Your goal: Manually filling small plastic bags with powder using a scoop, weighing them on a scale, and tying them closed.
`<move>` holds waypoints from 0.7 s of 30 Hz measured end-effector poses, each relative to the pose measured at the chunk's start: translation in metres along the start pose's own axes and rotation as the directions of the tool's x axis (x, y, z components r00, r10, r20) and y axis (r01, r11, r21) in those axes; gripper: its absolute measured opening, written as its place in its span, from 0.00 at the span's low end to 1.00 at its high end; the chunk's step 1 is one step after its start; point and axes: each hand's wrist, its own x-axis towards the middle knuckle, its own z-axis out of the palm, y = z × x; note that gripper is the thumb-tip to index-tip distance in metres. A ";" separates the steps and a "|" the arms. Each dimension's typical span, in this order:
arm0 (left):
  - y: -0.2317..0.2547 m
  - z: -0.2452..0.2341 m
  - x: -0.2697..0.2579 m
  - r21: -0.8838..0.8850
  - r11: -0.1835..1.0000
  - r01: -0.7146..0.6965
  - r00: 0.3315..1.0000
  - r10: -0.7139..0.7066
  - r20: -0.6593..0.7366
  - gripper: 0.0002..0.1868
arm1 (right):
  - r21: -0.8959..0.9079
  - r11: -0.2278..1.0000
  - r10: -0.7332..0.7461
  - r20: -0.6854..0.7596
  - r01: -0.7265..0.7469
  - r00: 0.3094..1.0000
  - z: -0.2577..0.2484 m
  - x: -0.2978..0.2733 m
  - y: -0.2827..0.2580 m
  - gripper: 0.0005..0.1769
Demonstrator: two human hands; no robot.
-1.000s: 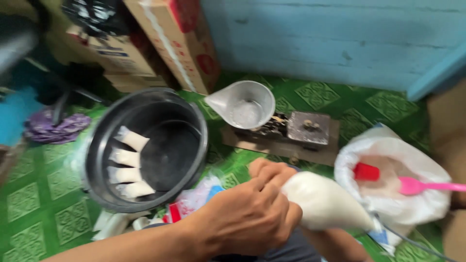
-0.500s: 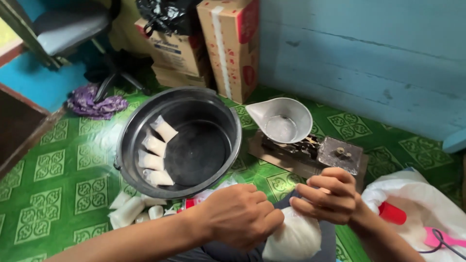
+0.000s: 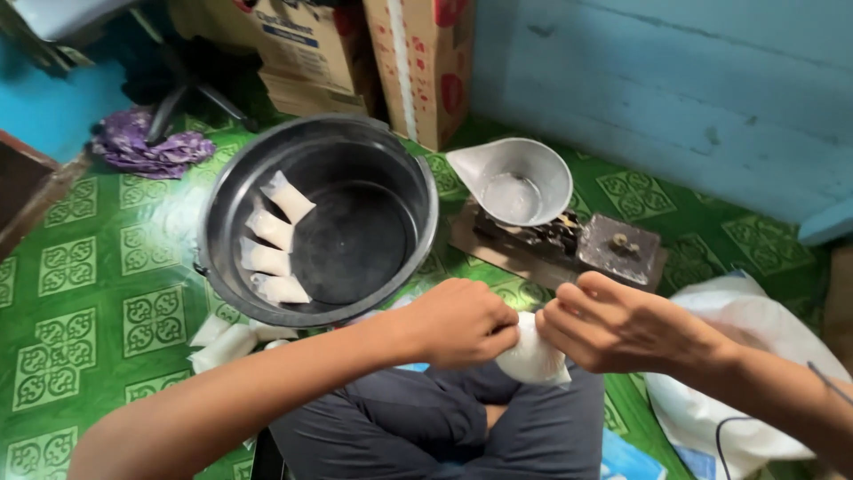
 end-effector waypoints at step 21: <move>-0.012 0.090 0.056 -0.661 0.502 0.558 0.783 -0.054 0.620 0.13 | 0.186 0.815 -0.009 0.951 -0.549 0.308 0.052 -0.049 -0.077 0.04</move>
